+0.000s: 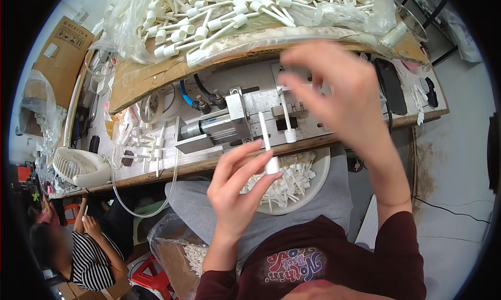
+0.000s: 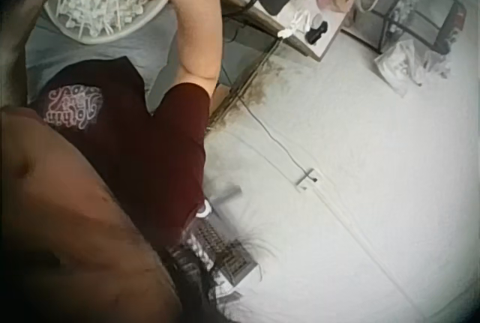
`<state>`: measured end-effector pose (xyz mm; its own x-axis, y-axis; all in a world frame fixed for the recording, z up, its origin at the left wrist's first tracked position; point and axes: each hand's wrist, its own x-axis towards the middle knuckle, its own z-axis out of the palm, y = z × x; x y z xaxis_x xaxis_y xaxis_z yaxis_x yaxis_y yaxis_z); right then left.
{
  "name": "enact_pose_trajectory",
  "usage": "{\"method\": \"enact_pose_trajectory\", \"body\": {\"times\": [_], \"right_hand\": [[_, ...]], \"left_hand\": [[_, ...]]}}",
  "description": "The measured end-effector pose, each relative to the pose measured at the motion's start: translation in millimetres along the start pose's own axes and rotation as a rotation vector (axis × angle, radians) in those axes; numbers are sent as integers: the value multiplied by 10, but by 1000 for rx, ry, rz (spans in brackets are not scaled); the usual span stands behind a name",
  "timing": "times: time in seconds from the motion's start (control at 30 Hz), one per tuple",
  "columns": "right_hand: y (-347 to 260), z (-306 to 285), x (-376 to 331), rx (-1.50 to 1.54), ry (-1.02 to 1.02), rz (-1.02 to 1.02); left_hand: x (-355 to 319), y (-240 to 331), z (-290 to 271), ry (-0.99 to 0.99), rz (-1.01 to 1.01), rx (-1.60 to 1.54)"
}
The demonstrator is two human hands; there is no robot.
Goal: The recorder is assembling small plastic components, likely sprayer or pump heads, by inserting a thin tube into a cap/nozzle assembly and using a small fixture/press on the workbench.
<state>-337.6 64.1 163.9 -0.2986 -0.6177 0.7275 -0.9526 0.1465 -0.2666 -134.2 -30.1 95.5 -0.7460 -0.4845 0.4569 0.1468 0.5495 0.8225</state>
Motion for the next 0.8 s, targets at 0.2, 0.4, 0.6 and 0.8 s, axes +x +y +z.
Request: {"method": "enact_pose_trajectory", "body": {"times": [0.2,0.4,0.6,0.8], "right_hand": [[662,173,938,-394,-72,26],[908,258,1367,-258,-593,301],[931,328,1282,-313,-584,124],[800,354,1194,-470,-490,51]], "left_hand": [[210,-124,242,-16,302,361],[284,-167,408,-128,296,538],[361,-173,431,-177,330,618],[364,-161,438,-181,300,602]]}}
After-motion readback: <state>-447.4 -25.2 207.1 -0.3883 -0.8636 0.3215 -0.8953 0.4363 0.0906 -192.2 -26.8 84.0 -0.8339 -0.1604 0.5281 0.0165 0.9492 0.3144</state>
